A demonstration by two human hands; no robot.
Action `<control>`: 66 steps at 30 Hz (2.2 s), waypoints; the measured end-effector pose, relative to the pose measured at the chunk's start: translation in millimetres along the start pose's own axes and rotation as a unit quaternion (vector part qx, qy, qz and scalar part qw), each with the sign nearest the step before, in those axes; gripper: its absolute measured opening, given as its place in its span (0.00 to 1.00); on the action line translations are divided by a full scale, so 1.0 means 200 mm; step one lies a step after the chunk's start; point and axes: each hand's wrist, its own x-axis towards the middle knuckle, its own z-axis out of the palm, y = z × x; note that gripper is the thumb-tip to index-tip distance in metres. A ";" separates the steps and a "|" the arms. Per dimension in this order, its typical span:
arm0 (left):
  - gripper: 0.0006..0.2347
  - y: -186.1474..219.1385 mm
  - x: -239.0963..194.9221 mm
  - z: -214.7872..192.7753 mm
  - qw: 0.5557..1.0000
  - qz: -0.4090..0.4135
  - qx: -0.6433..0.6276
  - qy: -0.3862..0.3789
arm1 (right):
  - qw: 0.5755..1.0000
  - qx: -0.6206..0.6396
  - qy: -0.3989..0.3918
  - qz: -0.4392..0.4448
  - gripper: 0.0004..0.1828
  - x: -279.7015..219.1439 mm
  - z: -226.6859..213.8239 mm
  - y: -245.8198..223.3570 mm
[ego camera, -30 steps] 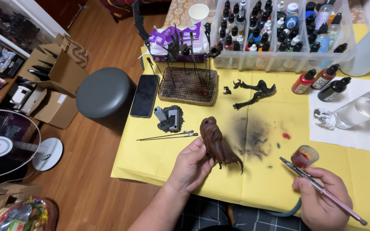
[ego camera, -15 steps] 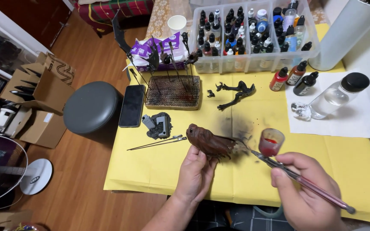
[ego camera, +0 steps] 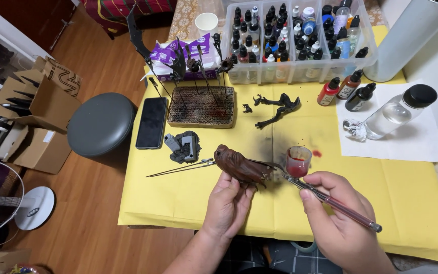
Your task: Painting a model part using an airbrush at a workstation.
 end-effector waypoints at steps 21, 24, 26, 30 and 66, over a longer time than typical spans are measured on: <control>0.18 0.00 -0.01 0.01 1.000 -0.001 0.006 0.000 | 0.997 0.009 0.028 -0.066 0.10 -0.02 0.06 0.04; 0.20 0.01 -0.01 0.03 1.000 0.002 0.004 -0.005 | 0.998 0.008 0.023 -0.061 0.11 -0.01 0.06 0.02; 0.20 0.01 -0.01 0.03 1.000 0.001 0.004 -0.002 | 0.998 0.008 0.025 -0.057 0.11 -0.01 0.07 0.03; 0.20 0.01 -0.01 0.04 1.000 0.010 0.016 -0.011 | 0.997 0.009 0.025 -0.068 0.11 0.00 0.08 0.05; 0.16 -0.02 -0.01 0.02 0.998 0.023 0.057 0.002 | 0.965 0.224 0.087 -0.106 0.13 0.00 0.12 0.19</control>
